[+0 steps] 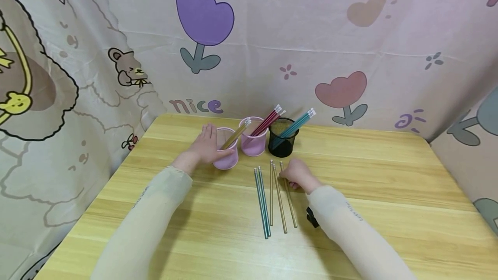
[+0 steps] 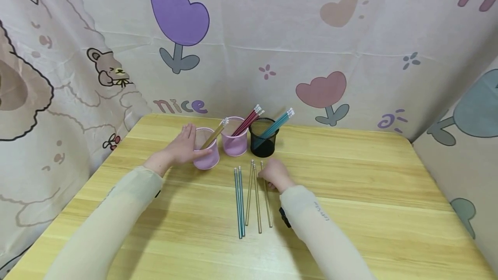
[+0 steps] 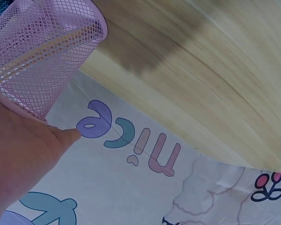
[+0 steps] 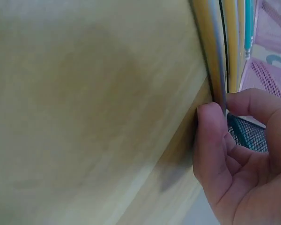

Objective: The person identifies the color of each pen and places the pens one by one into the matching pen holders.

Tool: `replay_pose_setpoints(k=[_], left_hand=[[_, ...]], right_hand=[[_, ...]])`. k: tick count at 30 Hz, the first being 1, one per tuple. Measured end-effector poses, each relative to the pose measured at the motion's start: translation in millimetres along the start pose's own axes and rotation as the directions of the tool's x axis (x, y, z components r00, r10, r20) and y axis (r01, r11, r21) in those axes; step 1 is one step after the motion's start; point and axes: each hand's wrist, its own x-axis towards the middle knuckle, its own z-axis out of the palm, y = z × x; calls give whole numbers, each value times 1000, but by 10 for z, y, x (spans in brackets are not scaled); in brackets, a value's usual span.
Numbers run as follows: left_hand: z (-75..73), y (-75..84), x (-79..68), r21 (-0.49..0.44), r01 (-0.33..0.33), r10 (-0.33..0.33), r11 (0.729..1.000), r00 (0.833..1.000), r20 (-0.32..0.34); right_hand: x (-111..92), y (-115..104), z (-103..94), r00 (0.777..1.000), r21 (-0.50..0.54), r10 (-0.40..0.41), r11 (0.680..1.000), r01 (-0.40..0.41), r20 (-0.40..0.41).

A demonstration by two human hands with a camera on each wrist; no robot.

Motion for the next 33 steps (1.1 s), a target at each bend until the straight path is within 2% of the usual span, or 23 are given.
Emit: replay_pose_setpoints(k=[5, 12, 21, 29, 33], left_hand=[[-2, 3, -2, 2, -2, 2, 1000, 1000, 2], [-21, -1, -15, -1, 2, -2, 1000, 1000, 4], [-32, -11, -34, 6, 5, -5, 1000, 1000, 4], [-25, -4, -34, 3, -1, 1, 1000, 1000, 5], [-30, 5, -41, -6, -3, 3, 1000, 1000, 5]], right_hand=[[14, 69, -47, 999, 135, 19, 991, -23, 32], [32, 141, -194, 996, 366, 27, 929, -57, 87], [29, 123, -266, 990, 449, 59, 886, -112, 129], [-26, 111, -310, 981, 590, -2, 799, -114, 192], [-66, 84, -376, 985, 620, -37, 781, -78, 170]])
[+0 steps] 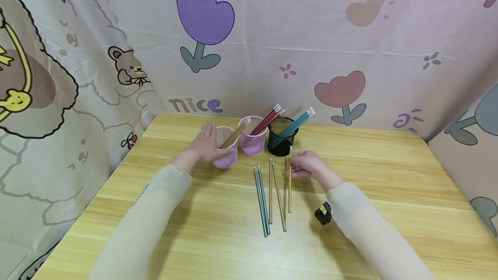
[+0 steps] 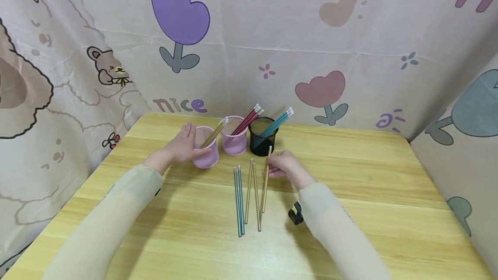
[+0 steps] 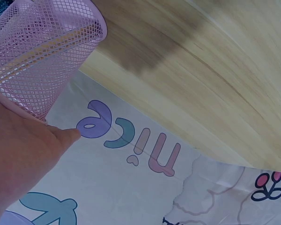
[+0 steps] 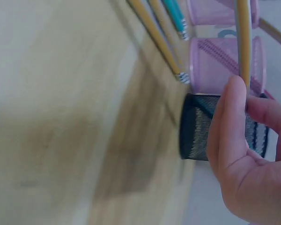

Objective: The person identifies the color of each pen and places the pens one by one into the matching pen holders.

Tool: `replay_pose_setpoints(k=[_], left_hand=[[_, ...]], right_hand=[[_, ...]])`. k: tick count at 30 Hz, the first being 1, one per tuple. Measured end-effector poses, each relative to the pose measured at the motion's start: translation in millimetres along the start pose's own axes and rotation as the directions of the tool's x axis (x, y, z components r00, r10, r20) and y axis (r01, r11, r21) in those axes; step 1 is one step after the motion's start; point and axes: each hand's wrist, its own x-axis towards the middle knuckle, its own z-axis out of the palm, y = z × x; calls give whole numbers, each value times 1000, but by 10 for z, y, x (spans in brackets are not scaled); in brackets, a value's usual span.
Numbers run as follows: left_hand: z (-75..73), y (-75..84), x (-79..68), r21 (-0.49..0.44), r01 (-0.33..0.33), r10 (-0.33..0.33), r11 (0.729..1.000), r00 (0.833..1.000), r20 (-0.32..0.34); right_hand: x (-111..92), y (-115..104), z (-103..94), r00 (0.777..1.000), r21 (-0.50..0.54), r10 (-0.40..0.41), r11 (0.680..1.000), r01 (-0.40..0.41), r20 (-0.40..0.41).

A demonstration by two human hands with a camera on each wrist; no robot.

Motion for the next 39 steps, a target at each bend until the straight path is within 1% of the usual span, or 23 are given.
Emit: replay_pose_setpoints(k=[4, 7, 10, 12, 15, 17, 19, 22, 25, 26, 29, 30, 33, 36, 39], left_hand=[[-10, -5, 2, -4, 1, -1, 1000, 1000, 0], [-13, -10, 2, -2, 4, -4, 1000, 1000, 2], [-12, -16, 2, 1, 8, -8, 1000, 1000, 2], [-11, -25, 6, -1, 9, -9, 1000, 1000, -1], [-13, -32, 8, -4, 11, -11, 1000, 1000, -6], [-15, -37, 4, -4, 12, -12, 1000, 1000, -7], [-18, -38, 1, 0, 14, -14, 1000, 1000, -7], [-21, -43, -2, 10, 17, -17, 1000, 1000, -5], [-25, -44, -6, 14, 11, -11, 1000, 1000, -7], [-26, -43, -9, 13, 11, -11, 1000, 1000, -6], [-21, -40, -10, 9, 9, -9, 1000, 1000, -1], [-18, -40, -8, 8, 11, -11, 1000, 1000, 1], [-1, -37, 6, 14, 11, -11, 1000, 1000, 7], [10, -27, 15, 19, 7, -7, 1000, 1000, 8], [13, -14, 21, 21, 1, -2, 1000, 1000, 6]], right_hand=[[-51, -89, -28, 999, 35, -34, 999, 35, -22], [-83, -158, -34, 996, 116, -75, 990, 79, -37], [-103, -233, -5, 990, 190, -126, 972, 137, -68], [-113, -293, 38, 983, 222, -150, 960, 170, -103], [-116, -402, 133, 967, 241, -170, 947, 214, -188], [-103, -476, 206, 947, 260, -194, 930, 261, -257], [-87, -548, 286, 919, 280, -223, 906, 319, -325], [-66, -651, 404, 867, 318, -275, 849, 422, -416], [-41, -742, 516, 814, 335, -315, 793, 508, -488], [-28, -769, 551, 799, 346, -325, 772, 533, -506], [8, -842, 650, 758, 349, -342, 732, 585, -555], [20, -862, 679, 748, 350, -343, 722, 597, -568], [62, -908, 752, 724, 341, -342, 709, 618, -599], [109, -930, 798, 705, 340, -341, 693, 636, -622], [152, -936, 828, 692, 331, -344, 688, 646, -635]])
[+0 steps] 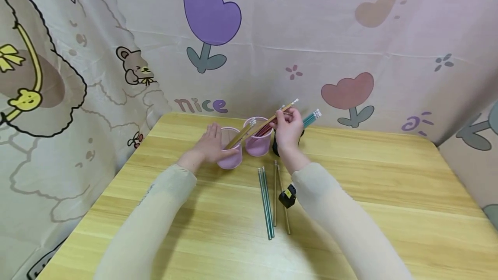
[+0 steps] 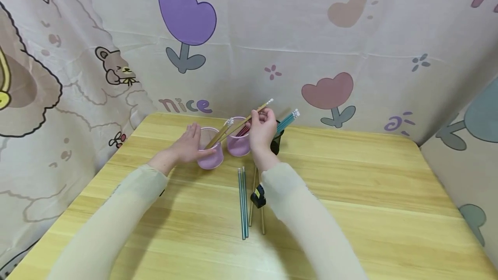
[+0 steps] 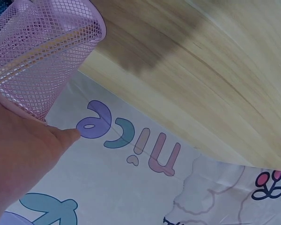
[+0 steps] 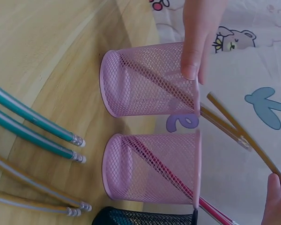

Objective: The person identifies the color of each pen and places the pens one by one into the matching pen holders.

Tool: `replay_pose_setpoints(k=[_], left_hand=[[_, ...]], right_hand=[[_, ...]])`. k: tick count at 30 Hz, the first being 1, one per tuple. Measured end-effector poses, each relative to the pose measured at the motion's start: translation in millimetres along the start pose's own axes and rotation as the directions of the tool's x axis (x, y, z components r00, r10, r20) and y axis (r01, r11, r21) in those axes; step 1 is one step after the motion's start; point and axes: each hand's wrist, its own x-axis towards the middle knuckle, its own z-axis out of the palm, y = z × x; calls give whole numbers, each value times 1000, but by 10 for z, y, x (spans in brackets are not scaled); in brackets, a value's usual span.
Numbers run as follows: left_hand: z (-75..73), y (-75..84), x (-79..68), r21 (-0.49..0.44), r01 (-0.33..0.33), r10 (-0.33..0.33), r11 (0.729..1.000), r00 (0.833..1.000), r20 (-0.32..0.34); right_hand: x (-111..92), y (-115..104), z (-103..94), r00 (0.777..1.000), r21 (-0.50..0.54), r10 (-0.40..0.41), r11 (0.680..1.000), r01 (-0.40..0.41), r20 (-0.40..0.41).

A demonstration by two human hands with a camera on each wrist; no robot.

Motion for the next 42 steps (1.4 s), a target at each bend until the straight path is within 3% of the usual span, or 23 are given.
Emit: replay_pose_setpoints(k=[11, 16, 25, 32, 35, 39, 42], left_hand=[[22, 8, 12, -3, 7, -7, 1000, 1000, -3], [14, 10, 10, -12, 13, -13, 1000, 1000, -3], [8, 11, 8, 12, 5, -5, 1000, 1000, -8], [-7, 24, 9, 9, 3, -2, 1000, 1000, -26], [-6, 26, 9, -6, 5, -5, 1000, 1000, -30], [30, 8, 13, -9, -6, 6, 1000, 999, -42], [43, -9, 17, 1, -13, 13, 1000, 998, -56]], right_hand=[[41, 105, 78, 1000, -49, -16, 999, 17, 15], [23, 145, 121, 998, -61, -10, 998, 13, 58], [-13, 258, 203, 987, -264, 87, 963, -48, 138], [-40, 293, 234, 977, -358, 140, 931, -74, 163], [-39, 312, 239, 955, -459, 204, 884, -84, 217], [-46, 323, 218, 909, -636, 300, 770, -53, 288], [-52, 291, 190, 869, -663, 369, 746, -64, 331]])
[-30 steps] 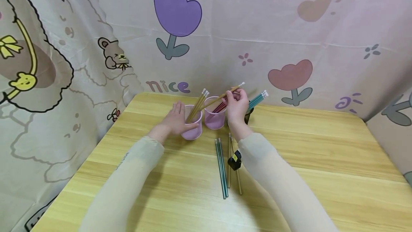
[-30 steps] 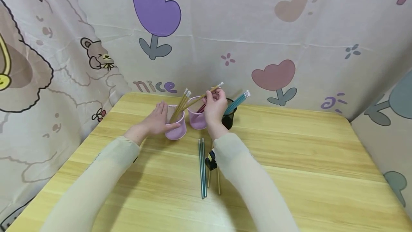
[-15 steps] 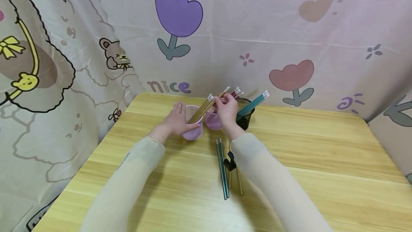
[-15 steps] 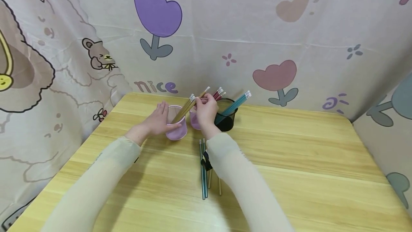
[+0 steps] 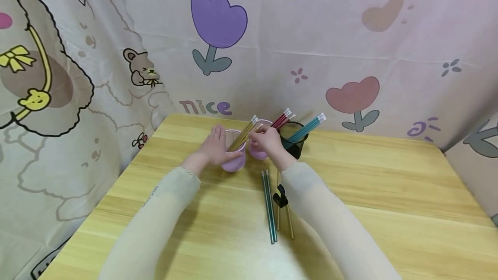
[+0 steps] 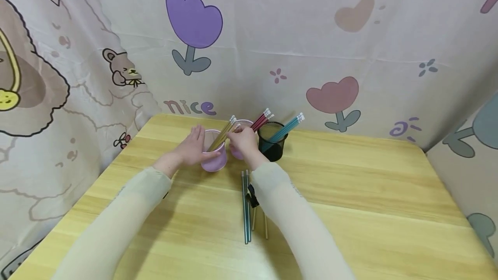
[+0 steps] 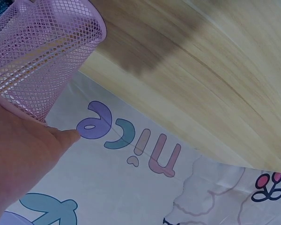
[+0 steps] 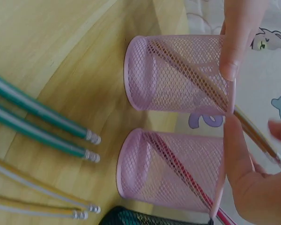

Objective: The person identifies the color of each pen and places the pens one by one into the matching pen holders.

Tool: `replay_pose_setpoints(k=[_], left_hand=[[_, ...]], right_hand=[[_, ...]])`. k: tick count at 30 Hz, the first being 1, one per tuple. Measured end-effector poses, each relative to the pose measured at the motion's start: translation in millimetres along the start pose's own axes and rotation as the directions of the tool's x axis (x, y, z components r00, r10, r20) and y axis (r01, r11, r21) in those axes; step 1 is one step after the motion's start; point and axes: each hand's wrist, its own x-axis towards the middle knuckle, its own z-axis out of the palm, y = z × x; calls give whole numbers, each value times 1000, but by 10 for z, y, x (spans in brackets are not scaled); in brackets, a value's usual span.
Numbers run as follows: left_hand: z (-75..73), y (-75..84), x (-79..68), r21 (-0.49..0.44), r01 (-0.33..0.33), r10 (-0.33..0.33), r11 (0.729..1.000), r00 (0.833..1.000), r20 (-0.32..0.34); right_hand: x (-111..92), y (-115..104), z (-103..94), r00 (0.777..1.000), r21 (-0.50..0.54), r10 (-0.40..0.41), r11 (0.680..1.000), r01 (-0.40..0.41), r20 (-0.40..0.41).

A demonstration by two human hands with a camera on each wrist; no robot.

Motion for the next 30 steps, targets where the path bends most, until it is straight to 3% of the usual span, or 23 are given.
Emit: replay_pose_setpoints(k=[3, 7, 20, 26, 30], left_hand=[[2, 7, 5, 0, -3, 3, 1000, 1000, -5], [-5, 17, 4, -5, 7, -7, 1000, 1000, 7], [-40, 46, -23, 7, 8, -8, 1000, 1000, 30], [-52, 54, -29, -11, 9, -8, 1000, 999, 35], [-45, 41, -23, -8, 9, -8, 1000, 999, 33]], right_hand=[[-38, 15, -81, 996, 44, 25, 999, -28, 81], [-88, 82, -234, 991, 31, 53, 998, -57, 125], [-240, 631, -752, 982, -241, 122, 967, -85, 142], [-291, 815, -865, 976, -334, 153, 938, -94, 153], [-323, 906, -866, 964, -424, 186, 901, -90, 191]])
